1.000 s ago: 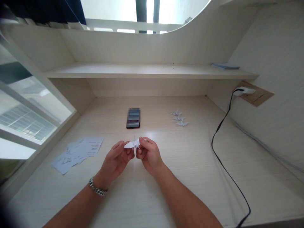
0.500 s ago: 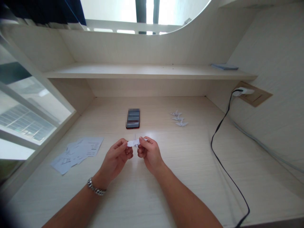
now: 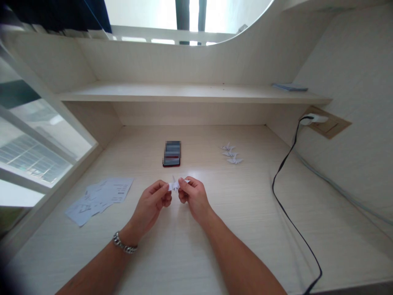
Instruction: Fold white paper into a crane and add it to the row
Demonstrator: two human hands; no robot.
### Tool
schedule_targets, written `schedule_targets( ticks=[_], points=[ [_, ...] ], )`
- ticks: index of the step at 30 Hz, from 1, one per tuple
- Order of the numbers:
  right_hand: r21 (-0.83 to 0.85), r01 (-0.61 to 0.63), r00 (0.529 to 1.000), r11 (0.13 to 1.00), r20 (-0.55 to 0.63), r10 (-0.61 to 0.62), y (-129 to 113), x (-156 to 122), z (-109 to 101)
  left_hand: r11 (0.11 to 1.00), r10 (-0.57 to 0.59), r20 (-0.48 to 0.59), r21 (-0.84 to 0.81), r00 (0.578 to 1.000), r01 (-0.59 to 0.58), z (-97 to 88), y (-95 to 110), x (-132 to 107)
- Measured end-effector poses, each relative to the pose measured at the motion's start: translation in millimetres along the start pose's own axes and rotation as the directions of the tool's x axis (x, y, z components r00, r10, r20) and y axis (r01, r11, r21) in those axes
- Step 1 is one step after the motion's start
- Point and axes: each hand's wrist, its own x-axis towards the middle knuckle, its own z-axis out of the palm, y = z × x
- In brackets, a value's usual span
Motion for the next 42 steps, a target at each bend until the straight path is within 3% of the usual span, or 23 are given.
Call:
schedule_targets(
  ticks=[5, 7, 9, 12, 17, 22, 28, 32, 38, 42],
  points=[
    [-0.082, -0.027, 0.996, 0.996, -0.086, 0.02, -1, 6, -6, 0.997, -0.017, -0.076, -0.071, 0.997, 0.012, 1.2, 0, 1],
    [-0.2, 0.024, 0.987, 0.98, -0.15, -0.054, -3, 7, -8, 0.998, -0.013, -0.122, -0.056, 0.992, 0.006, 0.1, 0, 3],
    [-0.383, 0.128, 0.962, 0.915, -0.178, -0.209, -5, 6, -8, 1.0, -0.004, -0.169, -0.019, 0.986, 0.001, -0.9, -1, 5],
    [-0.623, 0.282, 0.912, 0.73, -0.062, -0.406, -6, -2, -3, 0.999, 0.03, -0.226, 0.029, 0.974, -0.024, -1.7, -3, 6],
    [-0.746, 0.341, 0.898, 0.572, 0.078, -0.433, -2, -10, 5, 0.996, 0.064, -0.209, 0.075, 0.976, -0.049, -0.4, -6, 5],
    [-0.795, 0.303, 0.904, 0.525, 0.065, -0.423, 0, -7, 3, 0.994, 0.043, -0.144, 0.104, 0.989, -0.028, 1.8, -8, 5],
    [-0.819, 0.262, 0.892, 0.511, 0.003, -0.453, -4, -6, -1, 0.991, 0.059, -0.153, 0.13, 0.986, -0.039, -1.3, -7, 6],
    [-0.856, 0.23, 0.846, 0.462, -0.058, -0.529, -8, 0, -10, 0.987, 0.097, -0.142, 0.142, 0.985, -0.076, -5.8, -5, 7],
    [-0.921, 0.09, 0.775, 0.379, -0.174, -0.607, -17, 15, -37, 0.902, 0.116, -0.094, 0.427, 0.989, -0.065, -10.2, -7, 8],
    [-0.943, -0.138, 0.716, 0.304, -0.307, -0.627, -31, 18, -63, 0.816, 0.159, -0.021, 0.565, 0.987, -0.119, -10.1, -8, 7]
  ],
)
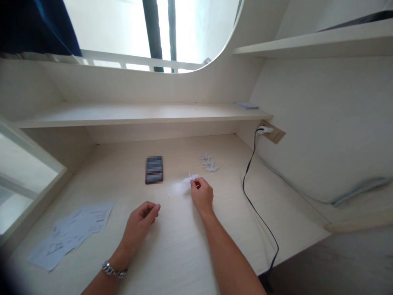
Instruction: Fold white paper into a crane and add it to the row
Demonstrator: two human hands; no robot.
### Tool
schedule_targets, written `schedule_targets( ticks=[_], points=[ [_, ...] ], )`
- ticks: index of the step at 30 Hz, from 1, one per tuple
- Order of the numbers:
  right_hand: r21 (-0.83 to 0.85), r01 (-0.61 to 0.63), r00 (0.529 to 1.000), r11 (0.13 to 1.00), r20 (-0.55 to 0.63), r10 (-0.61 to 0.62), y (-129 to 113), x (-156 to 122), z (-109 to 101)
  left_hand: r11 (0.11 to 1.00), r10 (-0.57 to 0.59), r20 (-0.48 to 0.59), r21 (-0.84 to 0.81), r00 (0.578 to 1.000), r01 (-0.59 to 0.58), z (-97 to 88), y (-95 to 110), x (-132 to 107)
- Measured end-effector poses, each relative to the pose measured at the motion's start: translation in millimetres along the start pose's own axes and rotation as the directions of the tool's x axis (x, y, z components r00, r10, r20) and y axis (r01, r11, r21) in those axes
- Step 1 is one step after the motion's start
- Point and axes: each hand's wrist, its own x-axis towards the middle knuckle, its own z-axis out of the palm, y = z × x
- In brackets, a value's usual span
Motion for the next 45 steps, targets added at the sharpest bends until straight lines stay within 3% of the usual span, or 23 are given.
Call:
schedule_targets(
  ticks=[7, 11, 16, 26, 40, 45],
  points=[
    [-0.19, -0.192, 0.974, 0.963, -0.156, 0.163, 43, 26, -40, 0.999, -0.05, 0.001, 0.019, 0.999, 0.05, -2.8, 5, 2],
    [-0.27, -0.24, 0.964, 0.932, -0.183, 0.195, 56, 38, -51, 0.996, -0.06, -0.027, 0.065, 0.998, 0.061, -2.8, 9, 4],
    [-0.338, -0.264, 0.962, 0.903, -0.161, 0.221, 60, 45, -49, 0.971, -0.05, -0.034, 0.233, 0.998, 0.056, -0.9, 13, 3],
    [-0.407, -0.285, 0.959, 0.868, -0.109, 0.263, 58, 49, -48, 0.935, -0.031, -0.024, 0.353, 0.999, 0.038, 1.9, 11, 3],
    [-0.388, -0.217, 0.976, 0.896, -0.105, 0.191, 66, 45, -48, 0.912, -0.002, -0.004, 0.411, 1.0, 0.004, 0.8, 7, 4],
    [-0.375, -0.142, 0.99, 0.916, -0.066, 0.126, 64, 26, -54, 0.917, -0.006, -0.022, 0.399, 1.0, 0.014, -0.4, 3, 6]
  ],
)
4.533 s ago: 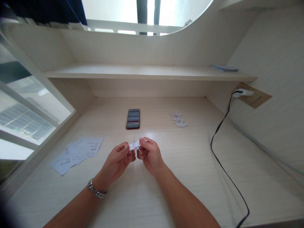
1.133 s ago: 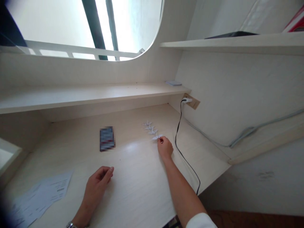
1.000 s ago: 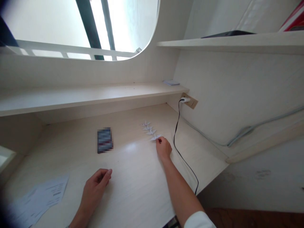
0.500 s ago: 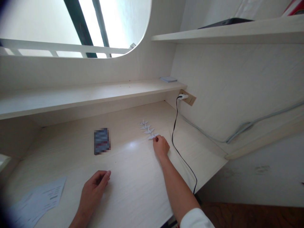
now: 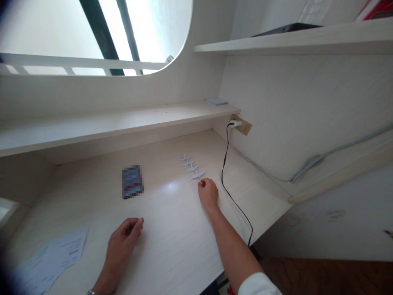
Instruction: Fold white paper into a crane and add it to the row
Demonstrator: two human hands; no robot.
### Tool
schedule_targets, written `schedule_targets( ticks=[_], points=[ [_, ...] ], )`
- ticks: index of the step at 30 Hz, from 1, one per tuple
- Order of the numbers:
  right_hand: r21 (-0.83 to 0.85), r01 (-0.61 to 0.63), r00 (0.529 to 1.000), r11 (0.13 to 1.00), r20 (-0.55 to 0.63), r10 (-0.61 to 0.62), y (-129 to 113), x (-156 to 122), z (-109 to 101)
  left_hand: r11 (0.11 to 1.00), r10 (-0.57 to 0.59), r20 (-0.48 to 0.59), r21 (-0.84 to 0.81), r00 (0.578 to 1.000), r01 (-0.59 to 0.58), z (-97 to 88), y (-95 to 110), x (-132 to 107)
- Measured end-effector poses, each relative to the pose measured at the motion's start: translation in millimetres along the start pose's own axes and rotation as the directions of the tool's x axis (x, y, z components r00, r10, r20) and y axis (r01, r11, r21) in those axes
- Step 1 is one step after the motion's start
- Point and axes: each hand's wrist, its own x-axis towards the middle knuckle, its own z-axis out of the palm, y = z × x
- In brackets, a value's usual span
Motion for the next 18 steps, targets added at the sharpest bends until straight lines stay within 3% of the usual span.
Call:
schedule_targets(
  ticks=[5, 7, 9, 12, 15, 18],
  points=[
    [0.018, 0.149, 0.985, 0.989, 0.082, -0.15, -16, -45, -7, 0.997, -0.015, 0.041, -0.07, 0.999, 0.018, 1.4, -4, 5],
    [0.015, 0.271, 0.949, 0.962, 0.162, -0.27, -28, -59, -6, 0.996, -0.031, 0.067, -0.083, 0.997, 0.037, -0.4, -7, 4],
    [0.037, 0.391, 0.883, 0.92, 0.265, -0.387, -44, -68, -2, 0.994, -0.067, 0.037, -0.088, 0.997, 0.07, -4.0, -11, -1],
    [0.096, 0.534, 0.754, 0.84, 0.394, -0.525, -67, -76, 6, 0.986, -0.147, -0.097, -0.096, 0.984, 0.137, -11.0, -18, -23],
    [0.194, 0.595, 0.651, 0.78, 0.453, -0.609, -84, -84, 15, 0.98, -0.194, -0.265, -0.098, 0.944, 0.173, -19.4, -25, -50],
    [0.272, 0.602, 0.613, 0.751, 0.444, -0.653, -90, -89, 23, 0.961, -0.228, -0.417, 0.046, 0.88, 0.271, -36.3, -34, -64]
  ],
)
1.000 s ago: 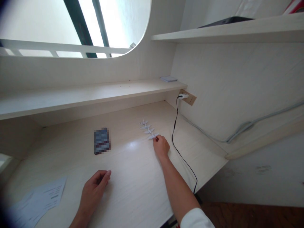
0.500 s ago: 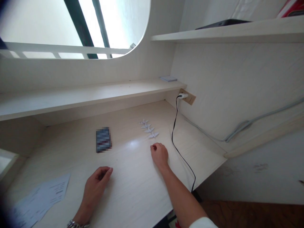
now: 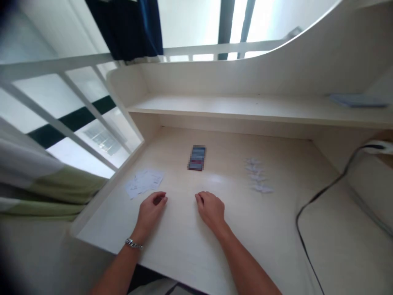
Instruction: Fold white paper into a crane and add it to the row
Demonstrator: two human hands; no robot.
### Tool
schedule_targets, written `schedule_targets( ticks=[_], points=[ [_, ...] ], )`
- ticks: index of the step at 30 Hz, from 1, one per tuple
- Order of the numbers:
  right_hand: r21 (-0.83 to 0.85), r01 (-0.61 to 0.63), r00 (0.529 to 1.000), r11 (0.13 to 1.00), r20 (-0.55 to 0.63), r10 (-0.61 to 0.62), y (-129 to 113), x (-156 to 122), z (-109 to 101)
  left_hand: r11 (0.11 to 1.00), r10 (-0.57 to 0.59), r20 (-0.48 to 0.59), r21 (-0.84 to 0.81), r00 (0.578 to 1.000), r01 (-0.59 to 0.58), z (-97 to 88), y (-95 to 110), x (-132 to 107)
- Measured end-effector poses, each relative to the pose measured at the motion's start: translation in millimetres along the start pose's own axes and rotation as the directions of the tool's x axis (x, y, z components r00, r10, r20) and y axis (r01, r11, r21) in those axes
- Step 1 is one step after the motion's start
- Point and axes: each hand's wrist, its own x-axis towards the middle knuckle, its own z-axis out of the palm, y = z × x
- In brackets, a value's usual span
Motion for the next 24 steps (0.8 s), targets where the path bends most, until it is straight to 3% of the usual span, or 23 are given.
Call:
schedule_targets(
  ticks=[5, 9, 17, 20, 24],
  points=[
    [0.105, 0.047, 0.999, 0.993, 0.013, -0.048, 7, -2, 6, 0.976, -0.085, -0.234, 0.176, 0.969, 0.128, -33.4, -19, 32],
    [0.078, 0.016, 0.999, 0.997, 0.028, -0.018, 9, -2, 6, 0.952, -0.085, -0.285, 0.261, 0.955, 0.163, -42.2, -27, 65],
    [0.099, 0.021, 1.0, 0.995, 0.018, -0.023, 10, -1, 8, 0.956, -0.121, -0.253, 0.23, 0.96, 0.182, -40.9, -36, 89],
    [0.097, 0.018, 1.0, 0.995, 0.019, -0.02, 9, 0, 7, 0.979, -0.136, -0.198, 0.126, 0.971, 0.163, -45.6, -34, 90],
    [0.129, 0.004, 1.0, 0.992, 0.011, -0.006, 9, 1, 7, 0.988, -0.136, -0.048, -0.082, 0.99, 0.132, -47.3, -20, 84]
  ],
)
